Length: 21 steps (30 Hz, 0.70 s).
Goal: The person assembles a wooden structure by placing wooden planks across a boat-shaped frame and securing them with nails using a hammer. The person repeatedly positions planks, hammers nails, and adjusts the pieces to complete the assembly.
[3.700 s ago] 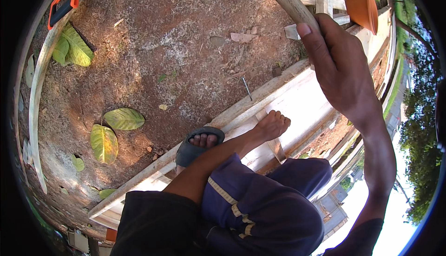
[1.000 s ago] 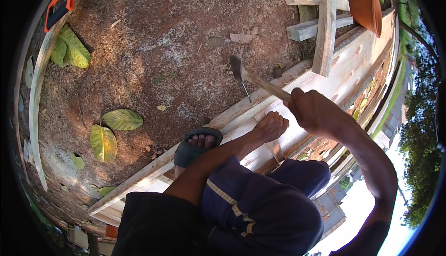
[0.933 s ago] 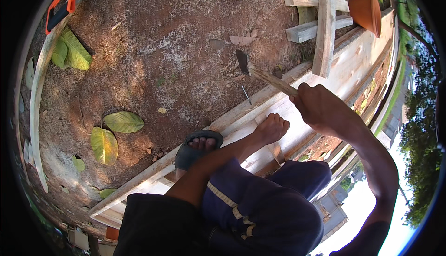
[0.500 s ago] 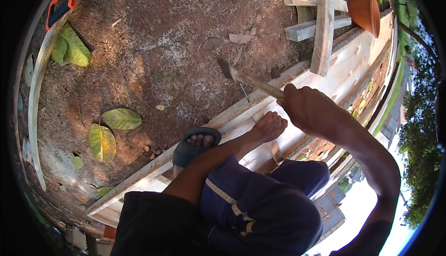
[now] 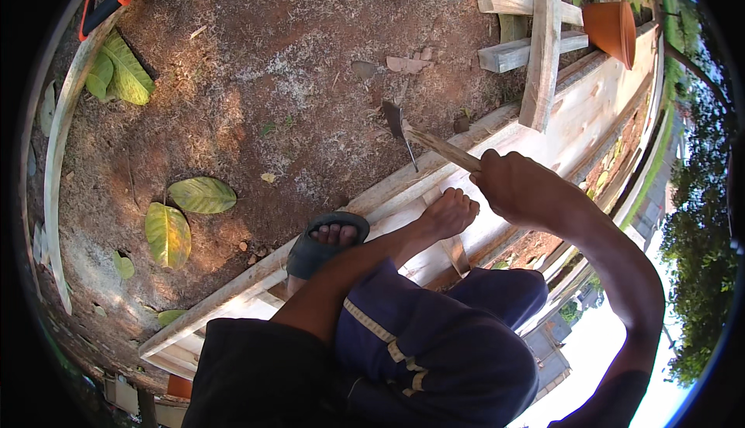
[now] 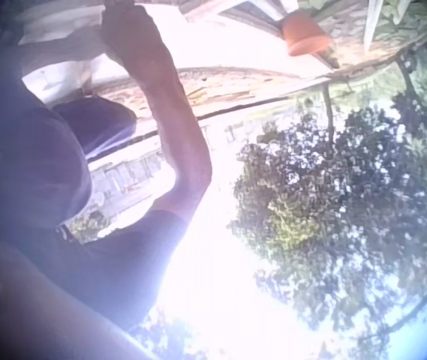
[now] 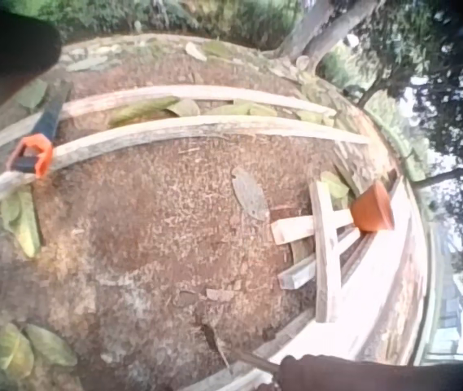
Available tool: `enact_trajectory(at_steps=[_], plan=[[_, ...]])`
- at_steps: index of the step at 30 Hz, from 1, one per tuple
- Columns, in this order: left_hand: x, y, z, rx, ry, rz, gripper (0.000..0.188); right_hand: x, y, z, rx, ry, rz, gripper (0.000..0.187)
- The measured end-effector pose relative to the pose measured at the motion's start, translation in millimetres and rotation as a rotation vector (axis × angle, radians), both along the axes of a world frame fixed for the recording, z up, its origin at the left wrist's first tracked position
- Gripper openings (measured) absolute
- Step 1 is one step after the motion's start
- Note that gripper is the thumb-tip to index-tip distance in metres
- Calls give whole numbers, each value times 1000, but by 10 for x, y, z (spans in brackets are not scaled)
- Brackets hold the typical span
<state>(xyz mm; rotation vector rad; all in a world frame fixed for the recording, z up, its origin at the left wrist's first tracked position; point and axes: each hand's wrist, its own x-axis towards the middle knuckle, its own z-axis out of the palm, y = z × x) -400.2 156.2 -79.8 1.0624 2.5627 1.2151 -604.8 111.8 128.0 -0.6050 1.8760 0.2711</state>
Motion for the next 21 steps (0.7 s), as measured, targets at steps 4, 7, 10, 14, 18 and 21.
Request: enact_trajectory(at_steps=[4,7,10,14,18,21], plan=[[78,96,-88,19,65,108,16,-374,-271,237,-266,320,-174,34],[72,63,-128,34,13,103,16,-568,-560,274,-577,634,-481,36],[80,65,-144,42,23,101,16,-538,-538,181,-698,787,-608,36],[-20,-15,24,58,42,30,15,115,226,10,149,-50,-283,30],[37,63,-55,-48,-34,14,19,-408,-235,264,-237,381,-388,31],[33,18,-82,-28,-42,42,20,-663,-609,403,-633,680,-694,35]])
